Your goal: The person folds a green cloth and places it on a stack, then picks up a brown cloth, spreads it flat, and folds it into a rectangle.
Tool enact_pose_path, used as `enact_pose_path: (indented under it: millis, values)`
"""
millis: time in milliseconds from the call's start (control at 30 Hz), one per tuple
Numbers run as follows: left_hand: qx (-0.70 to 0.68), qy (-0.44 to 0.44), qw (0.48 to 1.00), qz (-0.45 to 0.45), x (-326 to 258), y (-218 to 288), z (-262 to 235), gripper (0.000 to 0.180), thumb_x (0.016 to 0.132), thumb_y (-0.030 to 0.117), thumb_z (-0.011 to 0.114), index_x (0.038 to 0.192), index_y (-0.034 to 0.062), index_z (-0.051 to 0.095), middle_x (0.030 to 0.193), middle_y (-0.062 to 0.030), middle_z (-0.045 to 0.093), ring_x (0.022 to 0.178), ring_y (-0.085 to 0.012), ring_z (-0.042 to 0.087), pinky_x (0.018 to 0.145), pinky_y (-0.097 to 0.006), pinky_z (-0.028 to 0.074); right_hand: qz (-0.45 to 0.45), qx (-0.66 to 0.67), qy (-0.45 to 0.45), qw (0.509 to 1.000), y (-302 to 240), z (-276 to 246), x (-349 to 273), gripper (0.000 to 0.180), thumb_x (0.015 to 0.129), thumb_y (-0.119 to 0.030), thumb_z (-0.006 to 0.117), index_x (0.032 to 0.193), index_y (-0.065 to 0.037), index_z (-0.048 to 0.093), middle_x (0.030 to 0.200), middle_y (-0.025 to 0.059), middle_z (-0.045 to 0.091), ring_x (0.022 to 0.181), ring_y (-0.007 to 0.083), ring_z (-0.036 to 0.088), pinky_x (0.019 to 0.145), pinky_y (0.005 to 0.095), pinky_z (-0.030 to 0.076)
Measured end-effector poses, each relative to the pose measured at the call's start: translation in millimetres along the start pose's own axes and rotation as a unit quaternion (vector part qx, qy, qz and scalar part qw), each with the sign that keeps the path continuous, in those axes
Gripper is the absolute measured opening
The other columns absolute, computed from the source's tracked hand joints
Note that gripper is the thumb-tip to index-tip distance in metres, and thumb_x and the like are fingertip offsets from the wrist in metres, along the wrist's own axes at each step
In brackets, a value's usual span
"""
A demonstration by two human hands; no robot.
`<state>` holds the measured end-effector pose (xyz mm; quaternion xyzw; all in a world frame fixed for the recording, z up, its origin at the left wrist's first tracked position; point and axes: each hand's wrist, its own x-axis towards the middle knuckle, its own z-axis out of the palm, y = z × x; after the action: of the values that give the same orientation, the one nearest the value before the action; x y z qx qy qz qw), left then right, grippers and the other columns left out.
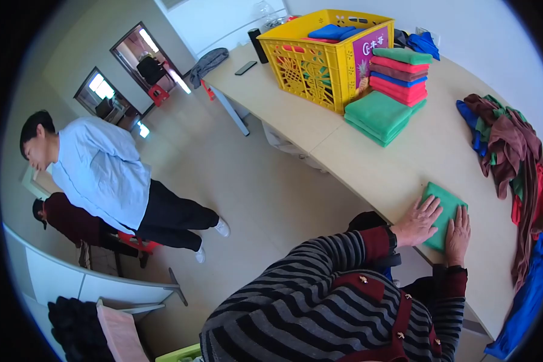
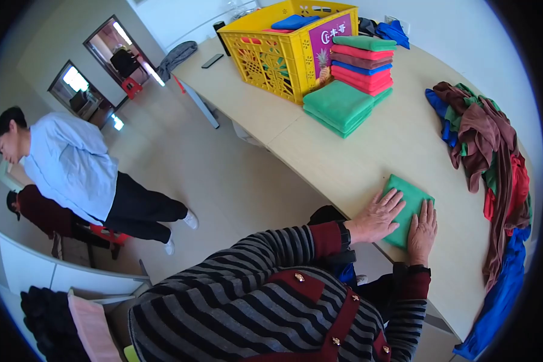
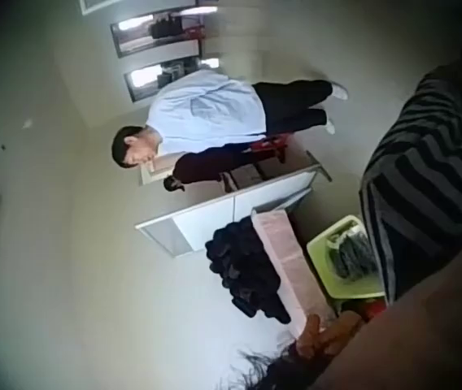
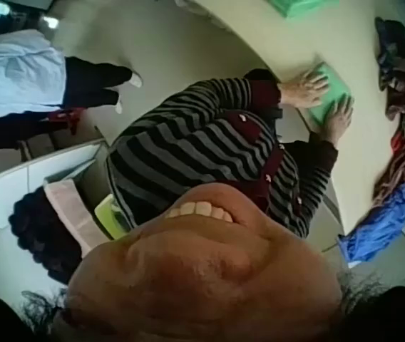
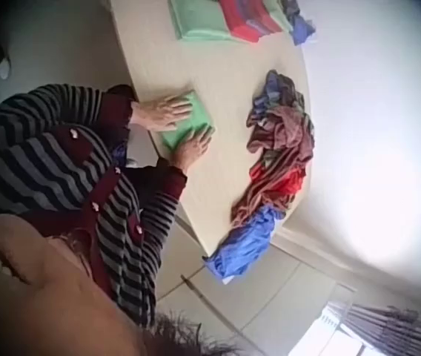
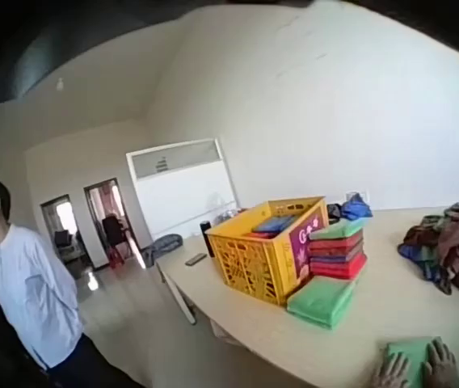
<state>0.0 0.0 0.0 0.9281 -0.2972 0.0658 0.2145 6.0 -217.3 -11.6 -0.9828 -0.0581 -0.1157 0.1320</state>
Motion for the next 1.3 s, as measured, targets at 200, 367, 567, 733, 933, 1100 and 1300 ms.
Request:
enact_pose_path:
  millis: [200, 367, 567, 733, 933, 1100, 1300]
  values:
    - [0.006, 0.048, 0.999, -0.01, -18, -2, 0, 0.067, 0.1, 0.043, 0.049, 0.149, -0.0017, 0.039, 0.16, -0.0218, 0.028, 0.151, -0.0349, 0.021, 0.121, -0.057, 0.017, 0.006, -0.018, -0.005, 1.0, -11, -4, -3, 0.056, 0.104, -0.031, 0.044, 0.154, -0.008, 0.036, 0.162, 0.0138, 0.031, 0.148, 0.0349, 0.03, 0.121, 0.0458, 0.024]
    - [0.016, 0.055, 0.998, -0.008, -14, 10, 4, 0.062, 0.098, 0.042, 0.052, 0.14, -0.0032, 0.048, 0.152, -0.0223, 0.04, 0.146, -0.0355, 0.03, 0.119, -0.058, 0.021, 0.019, -0.189, -0.026, 0.981, -24, -27, -14, 0.055, 0.102, -0.031, 0.047, 0.152, -0.007, 0.04, 0.161, 0.0137, 0.033, 0.148, 0.0363, 0.029, 0.121, 0.0523, 0.022]
    - [-0.072, 0.217, 0.972, 0.06, 41, 4, -18, 0.031, 0.089, 0.032, 0.059, 0.098, 0.0015, 0.06, 0.103, -0.0177, 0.058, 0.103, -0.0365, 0.054, 0.091, -0.052, 0.04, -0.174, -0.016, 0.137, 0.975, -56, -5, 19, 0.06, 0.087, -0.02, 0.058, 0.144, -0.003, 0.048, 0.149, 0.02, 0.047, 0.142, 0.0406, 0.037, 0.115, 0.0578, 0.029]
    - [-0.013, 0.077, 0.997, 0.009, 54, -22, 9, 0.053, 0.098, 0.046, 0.049, 0.131, 0.0052, 0.058, 0.139, -0.0151, 0.054, 0.134, -0.0338, 0.044, 0.114, -0.053, 0.029, -0.046, -0.065, 0.044, 0.996, -57, 8, 20, 0.055, 0.097, -0.034, 0.048, 0.145, -0.007, 0.047, 0.154, 0.0134, 0.043, 0.145, 0.0364, 0.034, 0.117, 0.0545, 0.027]
    - [0.05, 0.021, 0.999, 0.006, 54, -9, 23, 0.071, 0.102, 0.056, 0.041, 0.15, 0.0041, 0.041, 0.157, -0.0153, 0.04, 0.149, -0.0326, 0.028, 0.121, -0.054, 0.02, 0.012, -0.075, 0.063, 0.995, -25, 4, 12, 0.054, 0.101, -0.039, 0.041, 0.147, -0.011, 0.048, 0.155, 0.0112, 0.043, 0.145, 0.0332, 0.035, 0.118, 0.0485, 0.027]
    - [0.064, 0.028, 0.997, 0.021, 44, -15, 21, 0.074, 0.101, 0.056, 0.042, 0.151, 0.0018, 0.038, 0.157, -0.0168, 0.038, 0.149, -0.0337, 0.029, 0.12, -0.056, 0.019, 0.056, -0.073, 0.058, 0.994, -15, 0, 6, 0.055, 0.103, -0.043, 0.04, 0.149, -0.013, 0.046, 0.155, 0.0105, 0.043, 0.145, 0.0316, 0.035, 0.117, 0.047, 0.028]
    - [0.091, 0.021, 0.995, 0.026, 46, -12, 17, 0.072, 0.103, 0.055, 0.04, 0.152, 0.0021, 0.036, 0.158, -0.018, 0.036, 0.149, -0.0348, 0.028, 0.12, -0.057, 0.018, 0.088, -0.075, 0.076, 0.99, 0, -4, 1, 0.054, 0.103, -0.043, 0.041, 0.147, -0.013, 0.047, 0.155, 0.0105, 0.043, 0.145, 0.0317, 0.035, 0.116, 0.0462, 0.03]
